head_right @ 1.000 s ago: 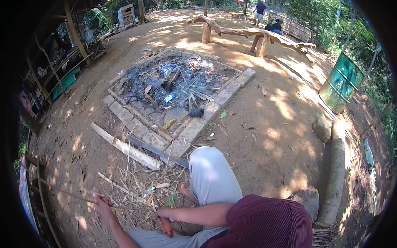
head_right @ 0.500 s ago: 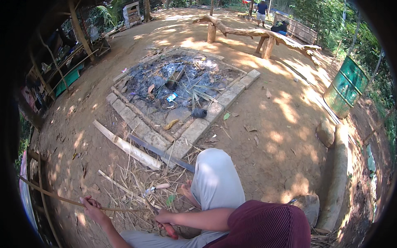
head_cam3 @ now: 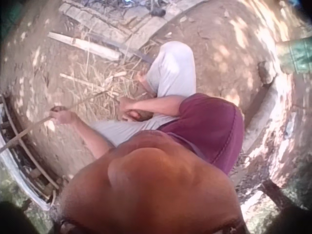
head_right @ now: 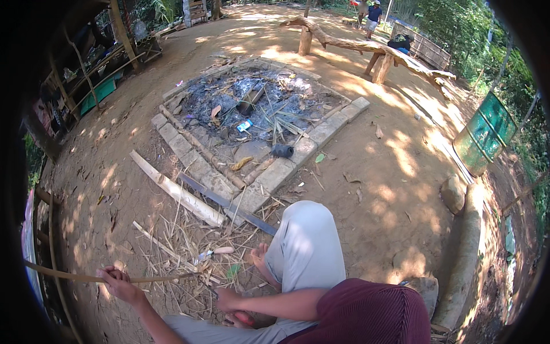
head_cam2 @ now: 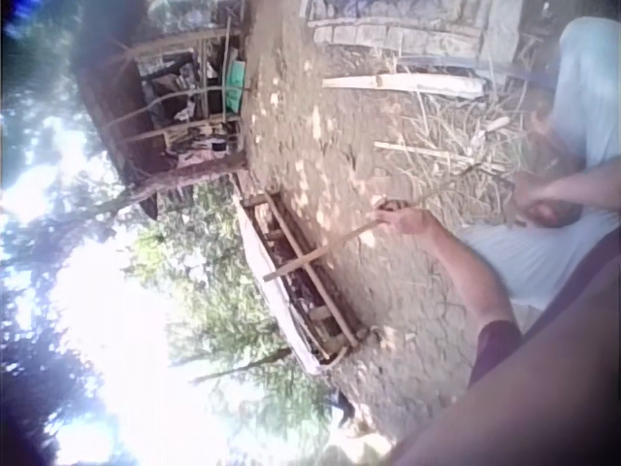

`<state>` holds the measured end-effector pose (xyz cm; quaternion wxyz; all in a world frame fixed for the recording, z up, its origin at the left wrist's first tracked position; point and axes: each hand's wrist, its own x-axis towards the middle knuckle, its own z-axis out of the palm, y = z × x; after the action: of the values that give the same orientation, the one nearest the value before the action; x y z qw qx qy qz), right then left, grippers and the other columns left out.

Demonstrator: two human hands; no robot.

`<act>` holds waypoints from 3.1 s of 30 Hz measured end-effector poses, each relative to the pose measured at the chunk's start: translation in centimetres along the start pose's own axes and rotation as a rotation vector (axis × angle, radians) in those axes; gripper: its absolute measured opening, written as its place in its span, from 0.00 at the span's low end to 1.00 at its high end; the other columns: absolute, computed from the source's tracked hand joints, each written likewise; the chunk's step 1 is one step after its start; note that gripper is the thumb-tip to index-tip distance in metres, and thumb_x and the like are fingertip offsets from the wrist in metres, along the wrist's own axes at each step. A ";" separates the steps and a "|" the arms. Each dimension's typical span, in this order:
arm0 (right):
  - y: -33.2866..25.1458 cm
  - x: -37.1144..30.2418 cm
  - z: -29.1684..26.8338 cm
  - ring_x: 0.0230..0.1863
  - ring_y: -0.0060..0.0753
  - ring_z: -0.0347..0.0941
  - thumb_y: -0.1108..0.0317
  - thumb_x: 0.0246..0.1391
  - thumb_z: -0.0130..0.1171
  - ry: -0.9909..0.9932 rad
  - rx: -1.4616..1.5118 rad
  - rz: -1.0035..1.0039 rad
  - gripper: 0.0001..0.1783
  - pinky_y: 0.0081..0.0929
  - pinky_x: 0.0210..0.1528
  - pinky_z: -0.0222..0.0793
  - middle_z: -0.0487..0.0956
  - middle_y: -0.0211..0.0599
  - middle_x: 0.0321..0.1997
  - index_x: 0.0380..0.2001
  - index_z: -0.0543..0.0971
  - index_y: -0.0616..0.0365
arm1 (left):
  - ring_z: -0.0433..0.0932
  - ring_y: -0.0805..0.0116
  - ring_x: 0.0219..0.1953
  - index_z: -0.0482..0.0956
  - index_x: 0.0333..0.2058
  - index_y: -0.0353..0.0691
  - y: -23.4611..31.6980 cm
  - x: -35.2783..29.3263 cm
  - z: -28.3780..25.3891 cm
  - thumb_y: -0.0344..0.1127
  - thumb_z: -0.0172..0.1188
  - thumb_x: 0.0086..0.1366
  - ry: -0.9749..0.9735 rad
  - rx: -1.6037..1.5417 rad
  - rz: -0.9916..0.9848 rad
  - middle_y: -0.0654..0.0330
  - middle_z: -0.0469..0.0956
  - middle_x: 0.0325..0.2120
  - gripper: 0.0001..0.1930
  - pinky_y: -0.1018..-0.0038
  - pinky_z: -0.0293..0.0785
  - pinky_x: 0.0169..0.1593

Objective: The person uses a large knife to shave thin strips from a long piece of bamboo by hand, working over a dirt area with wood shavings.

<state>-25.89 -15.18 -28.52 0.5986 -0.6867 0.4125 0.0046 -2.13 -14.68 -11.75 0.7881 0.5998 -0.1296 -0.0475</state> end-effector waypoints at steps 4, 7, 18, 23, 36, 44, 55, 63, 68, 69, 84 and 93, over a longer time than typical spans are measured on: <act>-0.5 0.2 1.7 0.35 0.59 0.77 0.65 0.52 0.57 0.049 0.028 -0.137 0.20 0.48 0.38 0.71 0.78 0.56 0.30 0.48 0.72 0.61 | 0.51 0.82 0.18 0.68 0.28 0.44 -1.5 0.8 -1.1 0.54 0.46 0.74 0.180 0.002 0.047 0.73 0.55 0.17 0.22 0.79 0.49 0.21; -1.4 -0.8 2.0 0.21 0.43 0.72 0.67 0.59 0.55 0.140 0.171 -0.280 0.20 0.38 0.25 0.66 0.74 0.47 0.21 0.53 0.70 0.61 | 0.53 0.81 0.17 0.66 0.27 0.42 -1.2 0.8 0.4 0.55 0.45 0.74 0.179 0.021 0.055 0.71 0.56 0.16 0.23 0.78 0.50 0.19; -3.8 0.6 4.6 0.29 0.54 0.77 0.68 0.60 0.53 0.005 0.049 -0.177 0.23 0.46 0.33 0.71 0.78 0.53 0.29 0.58 0.70 0.61 | 0.52 0.78 0.13 0.59 0.22 0.44 -2.3 2.0 -2.2 0.53 0.41 0.76 0.321 -0.009 0.119 0.70 0.55 0.13 0.24 0.77 0.49 0.16; -3.8 1.0 4.6 0.30 0.56 0.77 0.68 0.58 0.52 0.107 -0.002 -0.368 0.22 0.47 0.34 0.71 0.79 0.52 0.29 0.56 0.71 0.64 | 0.50 0.78 0.12 0.56 0.21 0.46 -2.4 2.2 -2.0 0.52 0.40 0.76 0.398 -0.014 0.063 0.69 0.53 0.12 0.24 0.76 0.47 0.16; -4.8 1.3 4.2 0.24 0.48 0.77 0.68 0.58 0.52 0.156 0.081 -0.345 0.21 0.41 0.30 0.72 0.76 0.49 0.21 0.54 0.73 0.64 | 0.50 0.79 0.10 0.55 0.21 0.48 -2.3 0.9 0.1 0.52 0.40 0.77 0.290 -0.066 0.104 0.71 0.51 0.10 0.24 0.76 0.46 0.14; -2.9 2.3 4.0 0.15 0.23 0.66 0.71 0.57 0.54 0.148 0.091 -0.159 0.19 0.26 0.22 0.64 0.66 0.31 0.13 0.53 0.75 0.59 | 0.48 0.78 0.12 0.55 0.23 0.46 -1.9 0.3 0.5 0.50 0.39 0.77 0.343 -0.079 0.057 0.70 0.51 0.11 0.23 0.75 0.45 0.16; -2.8 1.8 4.3 0.16 0.32 0.70 0.70 0.56 0.54 0.130 0.093 -0.255 0.19 0.32 0.23 0.66 0.72 0.38 0.15 0.52 0.75 0.58 | 0.47 0.77 0.12 0.56 0.24 0.45 -1.8 0.7 0.2 0.49 0.38 0.77 0.387 -0.086 0.038 0.70 0.51 0.12 0.22 0.74 0.45 0.17; -1.0 2.3 5.0 0.15 0.23 0.64 0.71 0.55 0.54 0.178 0.075 -0.171 0.17 0.28 0.21 0.62 0.67 0.30 0.13 0.49 0.76 0.57 | 0.47 0.76 0.12 0.55 0.23 0.46 -2.0 1.1 -0.3 0.50 0.37 0.77 0.375 -0.074 0.046 0.70 0.51 0.11 0.23 0.74 0.45 0.17; 2.8 3.1 5.5 0.18 0.35 0.73 0.69 0.55 0.55 0.198 0.066 -0.093 0.18 0.34 0.25 0.68 0.74 0.40 0.16 0.50 0.77 0.56 | 0.47 0.76 0.13 0.54 0.22 0.48 -1.7 1.0 0.9 0.51 0.36 0.78 0.408 -0.031 0.032 0.70 0.51 0.11 0.23 0.74 0.45 0.18; 4.4 3.8 5.8 0.18 0.35 0.73 0.69 0.55 0.55 0.207 0.048 -0.026 0.18 0.34 0.25 0.68 0.74 0.40 0.16 0.50 0.77 0.56 | 0.48 0.76 0.13 0.54 0.22 0.48 -1.9 1.0 1.0 0.51 0.36 0.78 0.423 -0.040 0.021 0.70 0.51 0.11 0.23 0.74 0.45 0.18; -2.1 2.2 5.4 0.18 0.44 0.75 0.69 0.54 0.55 0.207 0.053 -0.325 0.16 0.39 0.25 0.69 0.75 0.44 0.16 0.47 0.77 0.60 | 0.48 0.76 0.12 0.54 0.22 0.48 -2.3 1.5 -0.6 0.50 0.35 0.78 0.434 0.013 0.064 0.71 0.51 0.11 0.23 0.73 0.46 0.17; -2.2 2.2 5.0 0.23 0.47 0.79 0.69 0.55 0.54 0.213 -0.111 -0.392 0.15 0.41 0.28 0.73 0.78 0.50 0.20 0.45 0.76 0.63 | 0.52 0.78 0.11 0.56 0.21 0.47 -2.6 1.1 -1.2 0.52 0.40 0.76 0.363 -0.011 0.108 0.70 0.55 0.12 0.24 0.78 0.51 0.14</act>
<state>-20.73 -12.42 -29.19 0.5026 -0.7819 0.3314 -0.1617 -0.60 -14.57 -14.40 0.8032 0.5865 -0.0168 0.1032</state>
